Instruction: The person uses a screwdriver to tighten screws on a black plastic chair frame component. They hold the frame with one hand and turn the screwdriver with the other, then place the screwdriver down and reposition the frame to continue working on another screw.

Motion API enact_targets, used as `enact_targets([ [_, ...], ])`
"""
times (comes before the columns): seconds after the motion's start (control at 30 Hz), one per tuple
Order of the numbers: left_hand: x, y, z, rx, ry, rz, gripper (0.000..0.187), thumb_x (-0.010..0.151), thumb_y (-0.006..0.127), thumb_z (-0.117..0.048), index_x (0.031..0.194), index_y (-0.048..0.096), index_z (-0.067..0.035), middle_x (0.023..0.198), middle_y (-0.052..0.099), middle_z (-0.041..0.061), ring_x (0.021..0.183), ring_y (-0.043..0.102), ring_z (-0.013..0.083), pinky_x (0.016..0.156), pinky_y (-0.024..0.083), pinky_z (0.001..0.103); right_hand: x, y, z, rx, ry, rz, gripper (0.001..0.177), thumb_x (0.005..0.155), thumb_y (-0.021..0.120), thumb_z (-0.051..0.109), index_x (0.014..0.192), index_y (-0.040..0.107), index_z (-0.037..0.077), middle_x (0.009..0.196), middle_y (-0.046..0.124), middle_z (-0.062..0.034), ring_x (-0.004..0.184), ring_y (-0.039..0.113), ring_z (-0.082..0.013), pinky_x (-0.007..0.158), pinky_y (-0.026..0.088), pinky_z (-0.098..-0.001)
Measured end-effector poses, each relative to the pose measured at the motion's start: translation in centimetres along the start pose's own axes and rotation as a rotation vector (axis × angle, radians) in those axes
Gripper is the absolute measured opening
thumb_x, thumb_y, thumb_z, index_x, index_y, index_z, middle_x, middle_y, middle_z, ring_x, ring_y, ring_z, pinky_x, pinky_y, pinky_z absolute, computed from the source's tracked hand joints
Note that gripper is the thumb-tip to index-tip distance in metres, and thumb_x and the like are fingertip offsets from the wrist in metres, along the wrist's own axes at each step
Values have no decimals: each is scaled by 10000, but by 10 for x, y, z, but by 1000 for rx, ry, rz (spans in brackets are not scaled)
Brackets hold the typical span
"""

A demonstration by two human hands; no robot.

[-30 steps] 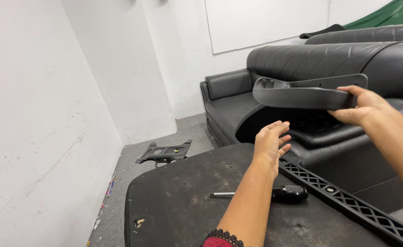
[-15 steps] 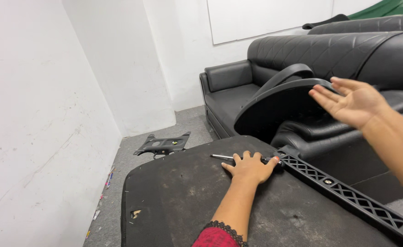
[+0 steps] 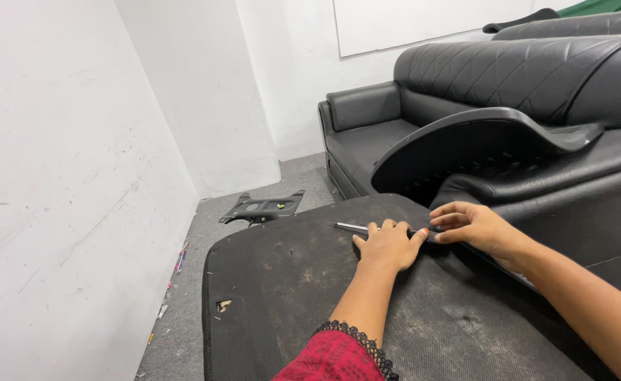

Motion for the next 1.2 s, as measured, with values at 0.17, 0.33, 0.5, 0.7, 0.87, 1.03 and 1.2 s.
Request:
enact_targets([
  [0.17,-1,5,4,12,17,-44,591,986,413,-596,1400,598,-218,1524,477,64,1468,332,350,1172,167,718,-12,22,1,-409,-335,-52,516,699,859,225,1178,702,117,1181,763,-64,1159,696,-209,1048,516,-378],
  [0.33,-7,3,5,21,24,-70,604,978,434,-615,1400,599,-216,1519,484,60,1462,343,348,1175,182,698,-25,38,5,-676,-375,-215,450,765,812,276,1190,713,167,1099,740,-93,1102,646,-266,977,540,-405],
  [0.5,-7,-2,18,36,14,-104,618,955,452,-630,1406,588,-229,1513,483,68,1455,367,297,1167,184,714,-28,43,7,-741,-468,-250,491,794,783,293,1261,689,175,1126,738,-103,1133,619,-298,999,510,-428],
  [0.7,-8,-12,66,110,-19,-205,640,943,497,-632,1435,556,-227,1529,464,74,1473,351,266,1165,189,717,-24,48,12,-884,-389,-248,497,831,762,402,1293,688,236,1234,715,-68,1272,548,-305,1067,469,-480],
  [0.87,-17,-26,107,153,-55,-196,657,916,534,-624,1454,526,-246,1554,426,54,1478,337,260,1162,187,720,-21,60,27,-909,-231,-160,463,884,716,456,1309,679,275,1236,716,-45,1323,521,-299,1066,468,-506],
  [1.03,-39,-36,129,133,-162,-181,653,927,516,-628,1479,497,-280,1562,418,49,1470,347,284,1178,191,697,-8,62,49,-879,-78,54,525,883,690,498,1344,666,247,1274,718,-97,1224,672,-302,1072,535,-472],
  [1.2,-55,-39,140,124,-171,-197,645,941,494,-623,1483,489,-273,1564,415,45,1470,350,276,1185,176,694,-1,39,57,-786,-101,234,611,848,704,491,1372,656,181,1367,683,-135,1324,597,-308,1150,443,-473],
])
Point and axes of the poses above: each hand's wrist, its own x-axis towards the middle knuckle, its own y-axis out of the palm, z = x × y, the point moved 1 cm from there along x, towards the middle knuckle
